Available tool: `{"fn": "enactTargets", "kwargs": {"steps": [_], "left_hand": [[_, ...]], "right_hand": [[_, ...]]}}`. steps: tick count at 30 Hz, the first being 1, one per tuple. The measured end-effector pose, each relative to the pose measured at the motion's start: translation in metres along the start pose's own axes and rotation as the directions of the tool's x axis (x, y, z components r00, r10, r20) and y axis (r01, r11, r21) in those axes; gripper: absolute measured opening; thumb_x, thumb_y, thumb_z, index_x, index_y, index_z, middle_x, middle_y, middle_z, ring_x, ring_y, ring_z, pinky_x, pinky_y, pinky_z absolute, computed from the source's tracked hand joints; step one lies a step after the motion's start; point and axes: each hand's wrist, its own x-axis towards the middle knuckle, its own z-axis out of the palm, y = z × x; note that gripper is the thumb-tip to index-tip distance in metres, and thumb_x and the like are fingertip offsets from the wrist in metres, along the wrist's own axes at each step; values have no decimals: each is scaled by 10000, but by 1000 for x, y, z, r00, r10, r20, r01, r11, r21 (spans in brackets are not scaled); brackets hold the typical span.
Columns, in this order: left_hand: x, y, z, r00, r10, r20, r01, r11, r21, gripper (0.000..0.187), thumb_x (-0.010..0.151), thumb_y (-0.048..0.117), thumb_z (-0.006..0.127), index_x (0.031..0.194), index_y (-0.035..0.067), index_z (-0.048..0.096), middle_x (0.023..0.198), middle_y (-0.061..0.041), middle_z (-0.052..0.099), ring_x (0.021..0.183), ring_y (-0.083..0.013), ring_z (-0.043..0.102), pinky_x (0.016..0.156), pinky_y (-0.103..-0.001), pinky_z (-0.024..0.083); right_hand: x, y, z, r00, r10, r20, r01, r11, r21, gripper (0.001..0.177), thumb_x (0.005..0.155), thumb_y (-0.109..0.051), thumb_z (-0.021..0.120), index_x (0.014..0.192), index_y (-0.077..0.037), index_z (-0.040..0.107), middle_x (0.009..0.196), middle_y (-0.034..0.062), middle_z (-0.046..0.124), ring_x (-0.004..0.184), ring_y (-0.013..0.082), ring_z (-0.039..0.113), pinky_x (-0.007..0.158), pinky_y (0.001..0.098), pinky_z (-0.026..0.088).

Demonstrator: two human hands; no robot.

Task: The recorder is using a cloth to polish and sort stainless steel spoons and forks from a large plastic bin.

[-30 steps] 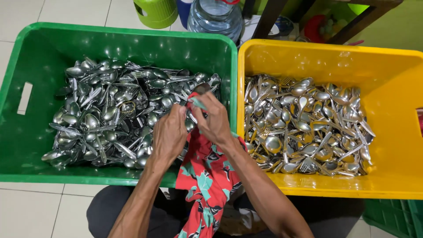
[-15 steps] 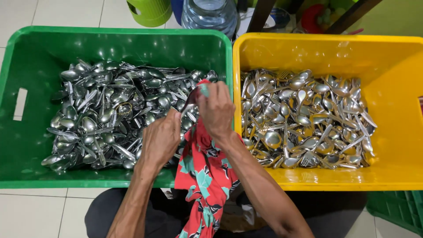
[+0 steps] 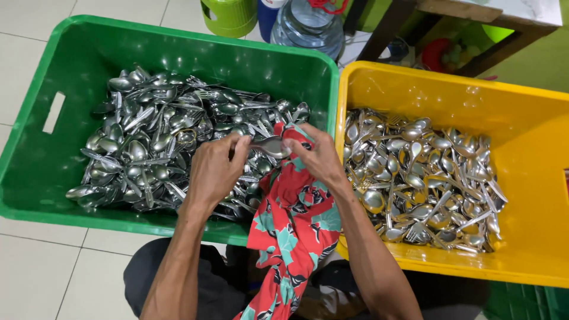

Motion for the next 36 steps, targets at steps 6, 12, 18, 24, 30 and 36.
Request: {"fn": "enactTargets", "kwargs": {"steps": [6, 12, 18, 24, 30, 36], "left_hand": [[19, -21, 37, 987, -81, -138, 23, 926, -377, 401, 1130, 326, 423, 895, 40, 576, 614, -87, 519, 520, -210, 456, 526, -356, 441], [-2, 38, 60, 968, -247, 39, 218, 759, -614, 352, 1056, 296, 422, 1038, -12, 591, 951, -216, 656, 971, -284, 603, 885, -479, 451], [7, 20, 46, 981, -183, 62, 190, 855, -482, 394, 1062, 158, 345, 1160, -128, 598, 914, -277, 717, 953, -364, 657, 966, -535, 412], [-1, -15, 59, 979, 124, 160, -56, 925, -376, 248, 1038, 88, 417, 1091, 21, 650, 852, -223, 681, 853, -274, 630, 833, -500, 502], [-6, -38, 67, 957, 4, 291, 65, 971, -229, 277, 1067, 171, 390, 1128, 62, 637, 723, -213, 673, 745, -379, 650, 736, -517, 491], [4, -18, 76, 999, 10, 44, -8, 999, -39, 243, 1025, -14, 391, 1227, -28, 524, 863, -265, 638, 793, -416, 671, 653, -511, 558]], "right_hand": [[-7, -5, 23, 995, 66, -70, -70, 996, -60, 181, 819, -183, 790, 974, -118, 722, 726, 86, 668, 739, 152, 622, 739, 364, 515], [-17, -27, 41, 976, -36, -216, 33, 999, -16, 126, 917, -197, 701, 994, -104, 666, 783, 123, 673, 758, 202, 630, 741, 389, 526], [-16, -12, 36, 833, -459, -309, 305, 847, -435, 60, 971, -139, 685, 981, -81, 690, 865, 62, 571, 752, 277, 641, 716, 367, 542], [-8, 8, 40, 776, -619, -119, 405, 634, -659, 294, 840, -98, 754, 1125, -156, 714, 914, 54, 519, 820, 275, 640, 697, 363, 572], [5, -5, 17, 812, -448, -375, 235, 838, -492, 118, 967, -37, 636, 1081, -31, 665, 895, 83, 512, 773, 254, 616, 656, 355, 570], [-5, -6, 18, 801, -447, -398, 223, 840, -494, 275, 985, -25, 621, 1251, -70, 673, 920, 85, 529, 805, 221, 575, 702, 338, 541]]}}
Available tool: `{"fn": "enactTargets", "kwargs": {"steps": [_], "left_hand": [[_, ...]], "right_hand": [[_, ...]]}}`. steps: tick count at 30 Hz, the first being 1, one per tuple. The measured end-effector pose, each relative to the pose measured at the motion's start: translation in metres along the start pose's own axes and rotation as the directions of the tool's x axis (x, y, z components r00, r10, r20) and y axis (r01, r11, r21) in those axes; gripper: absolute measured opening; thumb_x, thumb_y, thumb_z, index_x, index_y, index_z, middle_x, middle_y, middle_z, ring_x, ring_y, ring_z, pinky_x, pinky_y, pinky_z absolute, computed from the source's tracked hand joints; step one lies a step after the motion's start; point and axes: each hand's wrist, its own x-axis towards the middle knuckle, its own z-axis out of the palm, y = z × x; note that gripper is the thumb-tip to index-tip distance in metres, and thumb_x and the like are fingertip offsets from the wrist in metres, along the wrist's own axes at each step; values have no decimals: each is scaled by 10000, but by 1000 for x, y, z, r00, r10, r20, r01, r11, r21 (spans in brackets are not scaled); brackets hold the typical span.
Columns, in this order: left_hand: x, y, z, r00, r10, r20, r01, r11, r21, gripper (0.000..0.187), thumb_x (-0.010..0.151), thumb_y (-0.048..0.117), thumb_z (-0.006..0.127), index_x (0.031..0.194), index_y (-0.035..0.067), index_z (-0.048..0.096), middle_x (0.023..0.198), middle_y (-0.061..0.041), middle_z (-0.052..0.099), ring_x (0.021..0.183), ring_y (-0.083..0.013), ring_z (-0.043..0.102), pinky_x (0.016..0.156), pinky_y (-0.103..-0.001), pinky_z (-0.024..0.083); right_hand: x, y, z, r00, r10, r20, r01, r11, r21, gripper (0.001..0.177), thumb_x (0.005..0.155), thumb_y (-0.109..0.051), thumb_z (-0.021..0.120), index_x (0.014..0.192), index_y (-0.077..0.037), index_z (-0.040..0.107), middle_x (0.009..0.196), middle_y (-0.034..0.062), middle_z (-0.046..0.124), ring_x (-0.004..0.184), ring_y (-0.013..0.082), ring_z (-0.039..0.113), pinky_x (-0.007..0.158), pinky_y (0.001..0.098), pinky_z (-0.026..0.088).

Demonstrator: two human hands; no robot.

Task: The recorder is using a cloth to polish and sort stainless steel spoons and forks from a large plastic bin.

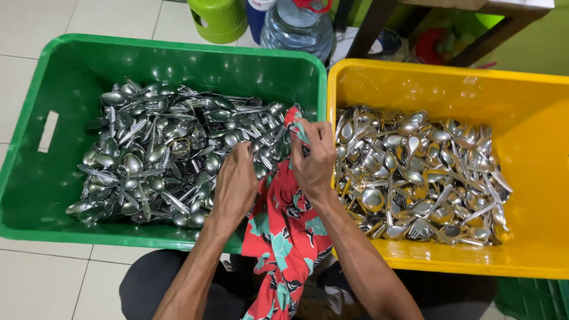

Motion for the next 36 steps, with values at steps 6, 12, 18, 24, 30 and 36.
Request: {"fn": "enactTargets", "kwargs": {"steps": [6, 12, 18, 24, 30, 36], "left_hand": [[2, -10, 25, 985, 67, -158, -57, 996, 64, 501, 823, -20, 731, 1240, -23, 454, 1010, -230, 563, 998, -445, 616, 699, -554, 566], [3, -8, 13, 990, 74, -119, -62, 993, 100, 233, 988, -43, 425, 1216, 2, 443, 1009, -185, 507, 914, -347, 577, 651, -458, 593], [5, -22, 9, 991, 123, -48, -96, 918, 384, 184, 994, -34, 507, 1143, 47, 436, 1007, -139, 485, 916, -299, 539, 612, -433, 585], [5, -36, 12, 960, 279, 7, -238, 806, 542, 177, 972, -50, 469, 1052, 105, 441, 1025, -88, 432, 940, -253, 482, 746, -363, 523], [9, 10, -48, 982, 190, -14, -164, 880, 447, 270, 875, -187, 451, 1033, 18, 527, 1127, -144, 495, 1000, -312, 546, 804, -423, 537], [9, -7, -53, 924, 343, -169, -232, 854, 466, 92, 953, -20, 588, 924, 66, 607, 1341, -129, 553, 1319, -338, 501, 1145, -517, 395]], "right_hand": [[-10, -19, 8, 970, -171, 173, 169, 985, 25, 330, 893, -60, 653, 1217, -60, 717, 893, 107, 550, 773, 308, 641, 667, 406, 567], [1, -9, 9, 974, -167, 151, 173, 985, -26, 255, 959, -73, 614, 1180, -117, 735, 896, 101, 567, 740, 219, 611, 671, 288, 562], [-11, -16, 16, 956, -239, 171, 244, 970, -8, 337, 844, -35, 632, 1138, -148, 749, 878, 72, 555, 739, 280, 646, 649, 377, 585], [-9, 25, 17, 953, -66, 297, 90, 994, -69, 197, 867, -125, 641, 1039, -144, 738, 822, 92, 548, 800, 313, 645, 695, 410, 548], [-1, 20, 5, 899, 130, 417, -271, 915, 298, 309, 956, -213, 637, 1254, -210, 717, 928, 113, 576, 919, 343, 633, 824, 421, 515], [5, 8, -17, 587, 145, 796, -643, 682, 349, 291, 904, -298, 743, 1083, -69, 740, 844, 101, 641, 810, 205, 600, 804, 364, 530]]}}
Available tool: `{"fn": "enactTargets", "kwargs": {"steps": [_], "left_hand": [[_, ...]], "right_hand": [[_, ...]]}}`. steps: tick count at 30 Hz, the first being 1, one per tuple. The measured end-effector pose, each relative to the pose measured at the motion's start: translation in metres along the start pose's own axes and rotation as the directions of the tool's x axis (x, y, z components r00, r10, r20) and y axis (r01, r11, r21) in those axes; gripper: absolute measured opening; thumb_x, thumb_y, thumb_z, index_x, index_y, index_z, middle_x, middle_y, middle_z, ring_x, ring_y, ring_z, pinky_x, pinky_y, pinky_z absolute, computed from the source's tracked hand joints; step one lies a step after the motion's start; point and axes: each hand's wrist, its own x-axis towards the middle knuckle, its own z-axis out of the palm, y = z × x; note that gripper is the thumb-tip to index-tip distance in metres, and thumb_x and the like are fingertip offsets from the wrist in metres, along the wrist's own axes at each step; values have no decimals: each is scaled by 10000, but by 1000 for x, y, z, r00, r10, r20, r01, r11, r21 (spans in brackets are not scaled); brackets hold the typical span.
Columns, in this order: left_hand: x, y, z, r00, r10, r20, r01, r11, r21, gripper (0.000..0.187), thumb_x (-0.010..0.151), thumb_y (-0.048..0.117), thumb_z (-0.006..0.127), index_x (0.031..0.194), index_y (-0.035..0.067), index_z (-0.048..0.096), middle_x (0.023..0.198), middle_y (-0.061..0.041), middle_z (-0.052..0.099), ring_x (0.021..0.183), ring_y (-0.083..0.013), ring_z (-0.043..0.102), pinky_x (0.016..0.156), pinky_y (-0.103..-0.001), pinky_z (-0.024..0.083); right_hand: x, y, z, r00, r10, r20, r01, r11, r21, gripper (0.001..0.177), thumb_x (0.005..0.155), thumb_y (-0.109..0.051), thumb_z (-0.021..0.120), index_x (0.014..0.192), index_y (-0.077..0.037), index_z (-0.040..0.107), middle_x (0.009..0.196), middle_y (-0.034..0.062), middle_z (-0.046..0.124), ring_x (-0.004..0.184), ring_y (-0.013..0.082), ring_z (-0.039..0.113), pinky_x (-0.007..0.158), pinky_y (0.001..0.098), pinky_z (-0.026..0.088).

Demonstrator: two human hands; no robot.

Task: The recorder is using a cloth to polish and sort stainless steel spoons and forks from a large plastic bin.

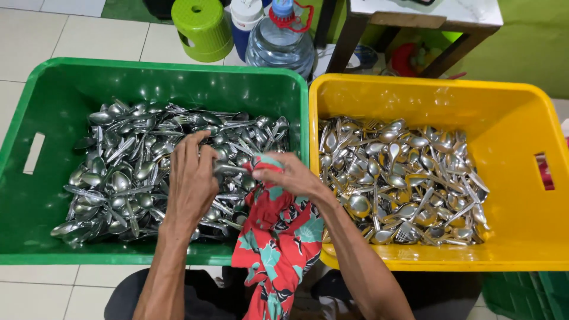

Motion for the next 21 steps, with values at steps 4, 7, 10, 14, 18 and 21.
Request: {"fn": "enactTargets", "kwargs": {"steps": [4, 7, 10, 14, 18, 21], "left_hand": [[1, 11, 16, 984, -30, -173, 26, 999, -21, 105, 954, 1, 641, 918, 91, 599, 1451, -142, 477, 1424, -371, 390, 1222, -600, 254], [8, 40, 23, 874, -458, -163, 304, 776, -552, 521, 1033, 43, 466, 1528, 25, 304, 1590, -300, 275, 1507, -444, 213, 1219, -628, 119], [-13, 67, 54, 698, -441, 564, 705, 287, -649, 703, 989, 579, 361, 1371, 37, 593, 1446, -292, 528, 1411, -450, 424, 1207, -543, 277], [-31, 102, 41, 829, -81, 554, 541, 367, -757, 770, 1008, 592, 269, 1555, 50, 258, 1561, -209, 390, 1438, -355, 385, 1202, -470, 262], [-35, 74, 34, 712, -254, 655, 642, 614, -459, 567, 1016, 570, 436, 949, 124, 780, 982, -176, 766, 1068, -384, 691, 898, -523, 502], [-9, 77, 6, 832, -394, 390, 549, 489, -678, 510, 1045, 418, 469, 1381, 34, 473, 1312, -335, 604, 1294, -482, 534, 1083, -580, 407]], "right_hand": [[1, 1, 15, 993, 72, 94, -76, 996, 43, 193, 915, -263, 740, 936, -72, 720, 759, 53, 621, 731, 187, 609, 721, 346, 535], [9, -21, 28, 984, 57, -169, -28, 985, 170, 198, 925, -287, 721, 868, -99, 695, 710, 8, 576, 685, 109, 595, 636, 276, 545], [16, 9, 35, 879, -110, -464, 158, 985, 65, 222, 1002, -261, 655, 830, -128, 611, 710, -17, 572, 667, 90, 524, 646, 253, 476], [30, 58, 18, 738, -392, -549, 234, 912, -336, 213, 1011, -260, 659, 893, -88, 621, 806, 63, 557, 712, 191, 540, 705, 352, 467], [17, 18, 25, 747, -421, -515, 214, 886, -412, 279, 1027, -251, 636, 841, -64, 547, 755, 101, 512, 676, 264, 548, 663, 376, 459], [12, -3, 36, 820, -376, -432, 232, 908, -349, 290, 1014, -241, 644, 805, -71, 535, 727, 89, 515, 691, 217, 552, 697, 356, 483]]}}
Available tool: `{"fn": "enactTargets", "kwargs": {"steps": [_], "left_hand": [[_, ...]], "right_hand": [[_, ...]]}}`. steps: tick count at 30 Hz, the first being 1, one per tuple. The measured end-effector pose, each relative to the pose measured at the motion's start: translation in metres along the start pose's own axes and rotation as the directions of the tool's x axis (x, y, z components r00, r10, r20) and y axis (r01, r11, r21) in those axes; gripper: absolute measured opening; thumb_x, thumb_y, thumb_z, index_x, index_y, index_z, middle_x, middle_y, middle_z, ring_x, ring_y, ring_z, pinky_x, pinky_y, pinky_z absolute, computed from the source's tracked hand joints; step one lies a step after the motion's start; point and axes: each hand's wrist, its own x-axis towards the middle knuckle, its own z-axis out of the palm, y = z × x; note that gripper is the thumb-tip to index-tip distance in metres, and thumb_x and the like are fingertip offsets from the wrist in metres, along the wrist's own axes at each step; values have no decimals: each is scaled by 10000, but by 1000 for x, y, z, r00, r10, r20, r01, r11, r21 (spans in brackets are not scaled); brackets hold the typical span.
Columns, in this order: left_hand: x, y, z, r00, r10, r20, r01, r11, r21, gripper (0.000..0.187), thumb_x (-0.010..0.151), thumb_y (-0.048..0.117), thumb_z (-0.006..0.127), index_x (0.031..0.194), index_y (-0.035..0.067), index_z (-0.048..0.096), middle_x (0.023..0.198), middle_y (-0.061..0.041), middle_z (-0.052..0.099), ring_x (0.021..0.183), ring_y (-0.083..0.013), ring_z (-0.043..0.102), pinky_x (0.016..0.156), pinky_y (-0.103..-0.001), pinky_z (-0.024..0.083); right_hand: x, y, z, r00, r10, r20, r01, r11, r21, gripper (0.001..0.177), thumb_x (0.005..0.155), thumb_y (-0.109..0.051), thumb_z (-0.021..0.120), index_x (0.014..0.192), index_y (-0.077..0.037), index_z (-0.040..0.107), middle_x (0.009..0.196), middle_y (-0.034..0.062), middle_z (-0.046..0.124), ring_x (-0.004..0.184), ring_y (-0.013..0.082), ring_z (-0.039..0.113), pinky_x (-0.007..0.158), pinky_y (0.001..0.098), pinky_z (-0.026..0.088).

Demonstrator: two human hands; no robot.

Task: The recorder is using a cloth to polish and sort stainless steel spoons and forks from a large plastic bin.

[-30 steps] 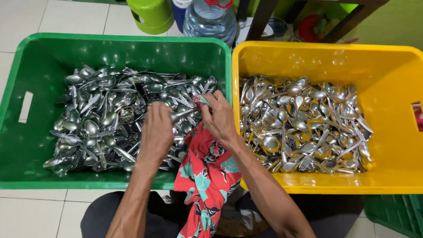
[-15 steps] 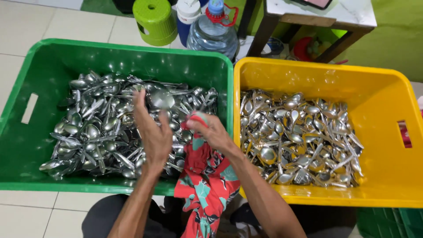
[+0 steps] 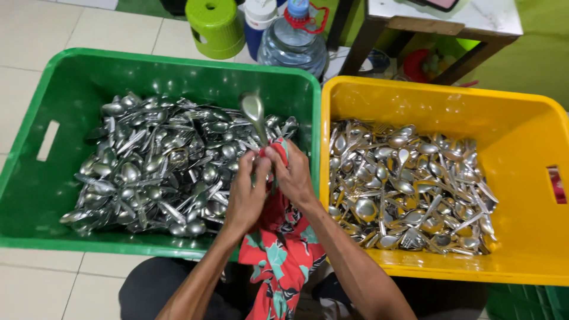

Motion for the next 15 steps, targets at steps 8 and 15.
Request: {"fn": "enactTargets", "kwargs": {"steps": [8, 15], "left_hand": [[45, -41, -6, 974, 46, -223, -128, 921, -367, 293, 1124, 156, 298, 1160, 8, 549, 802, -39, 564, 784, -175, 637, 666, -269, 548], [18, -26, -6, 987, 162, -18, -163, 974, -158, 439, 1087, 209, 290, 1005, 44, 689, 934, -146, 685, 945, -233, 626, 937, -405, 480]], "right_hand": [[-13, -10, 5, 974, 114, 196, -125, 991, 47, 237, 985, -302, 624, 903, -79, 623, 775, 147, 623, 750, 306, 633, 760, 412, 517], [-19, 5, 7, 930, -366, -15, 344, 887, -309, 325, 926, -135, 594, 1226, -190, 706, 974, 53, 524, 760, 309, 642, 668, 406, 574]]}}
